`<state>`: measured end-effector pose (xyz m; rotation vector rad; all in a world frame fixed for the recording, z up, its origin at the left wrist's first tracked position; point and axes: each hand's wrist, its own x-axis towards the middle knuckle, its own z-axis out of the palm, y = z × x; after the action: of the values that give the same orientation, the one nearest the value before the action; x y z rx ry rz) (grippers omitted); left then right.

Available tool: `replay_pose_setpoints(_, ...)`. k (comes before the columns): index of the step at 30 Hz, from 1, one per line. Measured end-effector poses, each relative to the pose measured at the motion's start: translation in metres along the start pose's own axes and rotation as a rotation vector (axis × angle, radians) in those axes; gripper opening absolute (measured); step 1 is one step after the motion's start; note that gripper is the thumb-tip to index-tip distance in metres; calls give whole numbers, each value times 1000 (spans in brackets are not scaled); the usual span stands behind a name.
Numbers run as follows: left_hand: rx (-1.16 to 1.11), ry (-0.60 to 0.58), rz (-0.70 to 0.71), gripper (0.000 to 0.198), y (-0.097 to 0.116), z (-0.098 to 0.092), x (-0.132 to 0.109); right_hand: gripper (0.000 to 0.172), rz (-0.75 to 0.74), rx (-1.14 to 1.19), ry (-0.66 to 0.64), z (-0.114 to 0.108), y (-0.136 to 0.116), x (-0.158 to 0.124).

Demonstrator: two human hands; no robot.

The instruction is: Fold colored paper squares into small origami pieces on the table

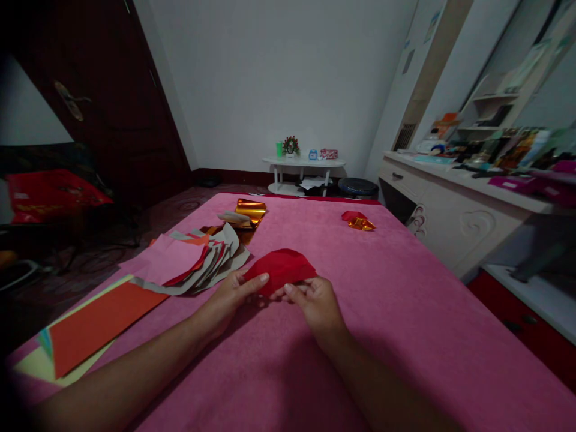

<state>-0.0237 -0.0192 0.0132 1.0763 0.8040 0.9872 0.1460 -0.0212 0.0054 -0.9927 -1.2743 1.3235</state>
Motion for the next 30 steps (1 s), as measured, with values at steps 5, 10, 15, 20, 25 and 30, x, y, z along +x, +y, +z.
replay_pose_setpoints(5,0,-37,-37,29,1,-1,-2,23,-47,-7,50,0,-2,-1)
replay_pose_setpoints(10,-4,29,6,26,-6,-3,2,25,-43,-49,39,-1,-8,-4)
replay_pose_setpoints(15,-1,144,51,28,-7,-4,6,40,-65,46,50,-1,-3,-3)
replay_pose_setpoints(20,-2,173,64,26,-4,-8,6,46,-45,62,-8,-3,-1,-4)
replay_pose_setpoints(25,66,215,48,21,-2,-11,7,26,-81,25,14,-9,-3,-6)
replay_pose_setpoints(30,98,208,62,21,-2,-13,8,22,-46,-17,66,-11,0,-2)
